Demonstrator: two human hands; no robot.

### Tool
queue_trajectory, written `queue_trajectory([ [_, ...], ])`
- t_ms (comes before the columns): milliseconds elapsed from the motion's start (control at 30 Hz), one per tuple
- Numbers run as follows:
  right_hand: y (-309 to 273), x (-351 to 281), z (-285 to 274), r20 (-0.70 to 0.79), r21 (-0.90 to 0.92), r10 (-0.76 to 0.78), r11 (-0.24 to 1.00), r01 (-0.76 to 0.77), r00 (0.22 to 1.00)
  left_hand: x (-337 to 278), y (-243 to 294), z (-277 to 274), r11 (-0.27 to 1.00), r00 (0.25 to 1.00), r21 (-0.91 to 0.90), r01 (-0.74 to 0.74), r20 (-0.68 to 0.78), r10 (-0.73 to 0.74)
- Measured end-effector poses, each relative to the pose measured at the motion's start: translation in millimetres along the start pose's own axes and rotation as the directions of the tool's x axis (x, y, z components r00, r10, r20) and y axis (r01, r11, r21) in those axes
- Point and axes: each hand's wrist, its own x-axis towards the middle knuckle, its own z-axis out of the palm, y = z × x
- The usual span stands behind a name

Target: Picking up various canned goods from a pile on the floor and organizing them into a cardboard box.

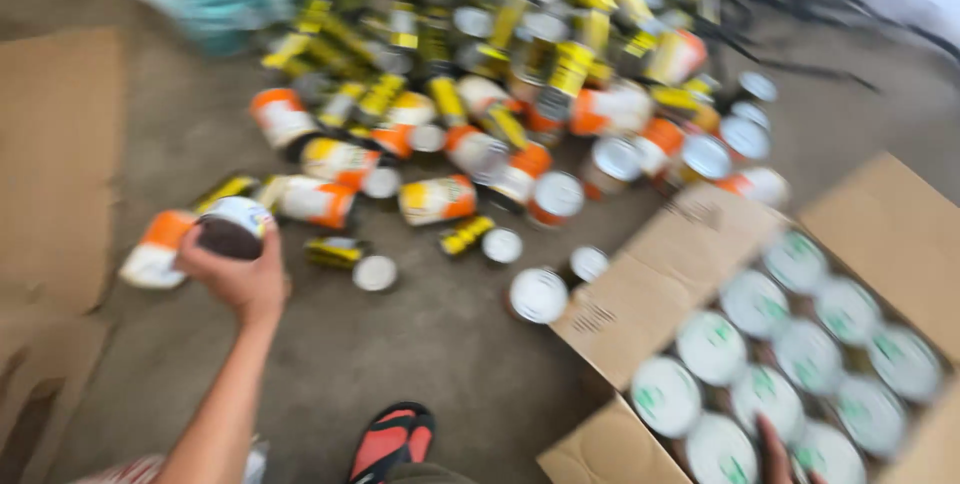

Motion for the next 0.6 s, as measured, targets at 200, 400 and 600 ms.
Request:
queue_trajectory([
  [200, -186, 37, -228, -0.009, 0.019, 0.334, 0.942, -0.334, 0.943, -47, 232, 18, 0.799, 0.836, -0.597, -0.075, 0.399, 0.377],
  [400, -240, -3, -302, -0.147, 0.922, 0.638, 0.365, -0.129, 0.756, -170, 432, -8, 0.066, 0.185, -0.978, 0.196, 0.103, 0.977],
  [600, -234, -35, -312, -0.129, 0.992, 0.513, 0.081, 0.101, 0.849, -260, 493, -40, 0.038, -0.051, -0.856, 0.515, 0.014, 0.999],
])
